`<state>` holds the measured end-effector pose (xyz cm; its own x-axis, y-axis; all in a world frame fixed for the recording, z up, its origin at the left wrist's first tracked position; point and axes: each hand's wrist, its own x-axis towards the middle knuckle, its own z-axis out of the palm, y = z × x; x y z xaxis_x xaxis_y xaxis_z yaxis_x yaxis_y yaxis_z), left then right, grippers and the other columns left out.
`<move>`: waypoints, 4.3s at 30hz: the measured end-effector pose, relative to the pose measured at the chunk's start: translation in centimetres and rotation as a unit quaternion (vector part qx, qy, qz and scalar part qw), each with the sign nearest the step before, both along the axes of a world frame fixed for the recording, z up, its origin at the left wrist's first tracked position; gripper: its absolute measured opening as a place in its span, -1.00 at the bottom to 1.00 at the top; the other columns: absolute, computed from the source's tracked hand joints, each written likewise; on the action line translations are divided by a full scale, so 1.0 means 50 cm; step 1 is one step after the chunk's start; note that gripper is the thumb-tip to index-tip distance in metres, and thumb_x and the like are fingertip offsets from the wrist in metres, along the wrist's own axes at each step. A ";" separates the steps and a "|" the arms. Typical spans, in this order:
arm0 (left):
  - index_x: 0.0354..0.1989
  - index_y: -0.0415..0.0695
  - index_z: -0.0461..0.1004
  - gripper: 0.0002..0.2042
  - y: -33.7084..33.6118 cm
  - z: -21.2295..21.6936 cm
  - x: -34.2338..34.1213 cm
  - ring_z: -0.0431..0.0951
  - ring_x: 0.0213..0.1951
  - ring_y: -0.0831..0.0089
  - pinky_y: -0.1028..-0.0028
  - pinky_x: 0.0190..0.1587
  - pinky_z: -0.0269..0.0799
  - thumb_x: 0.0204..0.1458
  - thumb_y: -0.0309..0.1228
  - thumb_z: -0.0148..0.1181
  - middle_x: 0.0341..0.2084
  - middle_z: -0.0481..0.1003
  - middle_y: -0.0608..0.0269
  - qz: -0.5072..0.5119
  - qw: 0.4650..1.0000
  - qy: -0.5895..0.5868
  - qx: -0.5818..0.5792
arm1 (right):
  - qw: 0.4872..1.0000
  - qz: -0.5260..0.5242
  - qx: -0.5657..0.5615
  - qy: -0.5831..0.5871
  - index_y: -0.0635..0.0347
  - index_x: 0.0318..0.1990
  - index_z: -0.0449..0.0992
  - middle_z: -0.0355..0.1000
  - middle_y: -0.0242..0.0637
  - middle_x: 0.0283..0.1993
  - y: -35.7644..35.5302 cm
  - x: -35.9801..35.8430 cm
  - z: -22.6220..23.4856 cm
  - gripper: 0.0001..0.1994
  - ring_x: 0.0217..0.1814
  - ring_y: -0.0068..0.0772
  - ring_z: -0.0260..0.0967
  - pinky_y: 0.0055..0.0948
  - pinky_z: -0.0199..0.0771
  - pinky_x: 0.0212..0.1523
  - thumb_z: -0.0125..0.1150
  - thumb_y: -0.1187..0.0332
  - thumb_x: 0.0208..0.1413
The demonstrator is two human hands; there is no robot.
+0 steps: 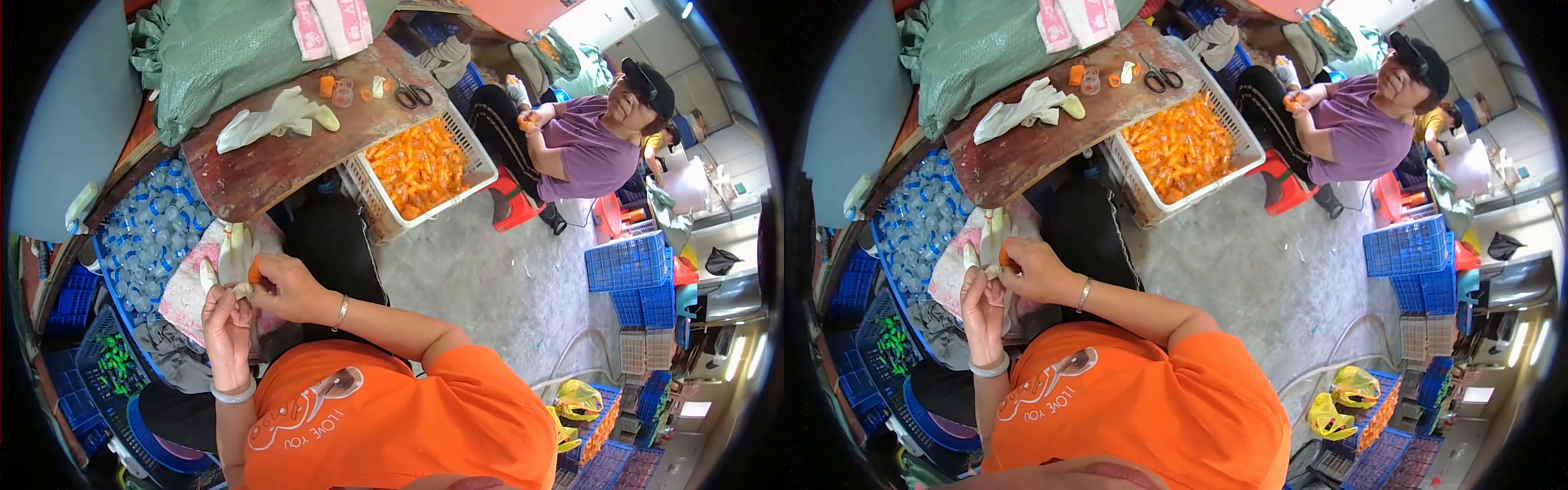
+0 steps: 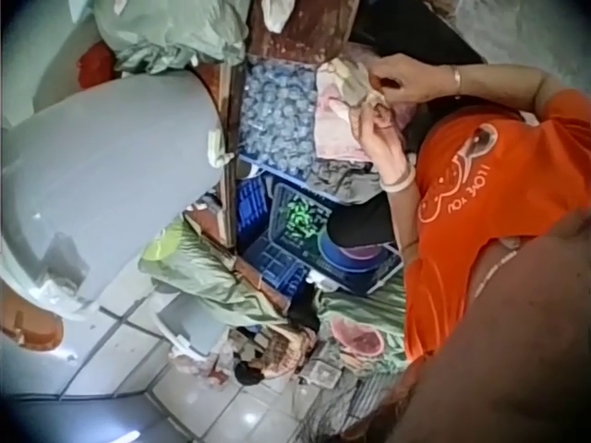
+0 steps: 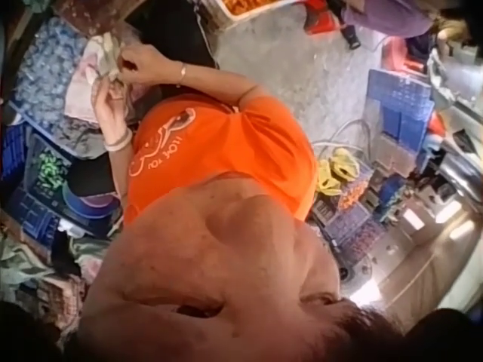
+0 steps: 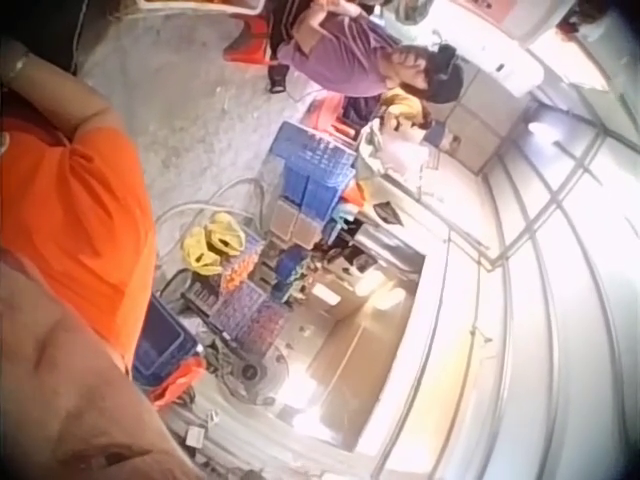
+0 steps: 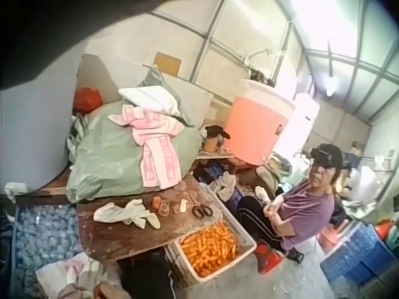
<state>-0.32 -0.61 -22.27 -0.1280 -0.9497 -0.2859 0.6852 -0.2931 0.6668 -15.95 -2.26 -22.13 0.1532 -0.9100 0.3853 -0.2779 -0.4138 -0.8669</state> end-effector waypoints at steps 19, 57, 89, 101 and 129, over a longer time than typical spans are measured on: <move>-0.45 -0.05 0.24 -0.87 -0.012 0.039 0.033 0.44 -0.55 0.54 0.61 -0.50 0.38 0.08 -0.52 0.05 -0.50 0.45 0.25 -0.003 0.996 0.088 -0.006 | 0.995 0.093 -0.034 0.000 0.25 -0.31 0.42 0.35 -0.22 -0.47 -0.079 -0.030 0.104 -0.89 -0.46 -0.35 0.36 -0.42 0.33 -0.46 0.15 0.41 0.04; -0.46 -0.09 0.25 -0.85 0.015 0.073 0.040 0.55 -0.52 0.36 0.53 -0.47 0.42 0.11 -0.51 0.07 -0.53 0.50 0.16 0.036 0.998 0.023 -0.050 | 0.985 0.125 0.052 -0.106 0.28 -0.15 0.42 0.37 -0.35 -0.33 -0.009 0.021 0.086 -0.76 -0.42 -0.59 0.29 -0.59 0.32 -0.36 0.18 0.59 -0.03; -0.08 -0.23 0.37 -0.79 0.029 0.034 0.111 0.50 -0.45 0.53 0.57 -0.42 0.43 0.10 -0.56 0.06 -0.34 0.53 0.09 0.104 0.983 -0.143 -0.041 | 0.976 0.017 0.174 -0.128 0.34 -0.20 0.41 0.48 -0.21 -0.43 -0.011 0.040 0.066 -0.88 -0.59 -0.57 0.31 -0.64 0.30 -0.55 0.09 0.53 0.11; -0.22 -0.26 0.42 -0.91 0.034 0.037 0.073 0.41 -0.52 0.59 0.63 -0.49 0.34 0.11 -0.57 0.07 -0.42 0.49 0.20 0.033 0.997 -0.060 -0.044 | 0.936 0.096 0.279 -0.192 0.35 -0.20 0.41 0.48 -0.15 -0.45 -0.009 0.049 0.048 -0.87 -0.63 -0.56 0.29 -0.61 0.26 -0.59 0.07 0.49 0.13; -0.27 -0.28 0.44 -0.91 0.043 0.055 0.074 0.30 -0.66 0.70 0.69 -0.65 0.18 0.06 -0.55 0.14 -0.48 0.49 0.24 0.068 0.996 -0.058 0.020 | 0.938 0.054 0.300 -0.166 0.32 -0.20 0.42 0.43 -0.30 -0.42 -0.023 0.067 0.043 -0.87 -0.57 -0.63 0.28 -0.63 0.27 -0.57 0.11 0.52 0.10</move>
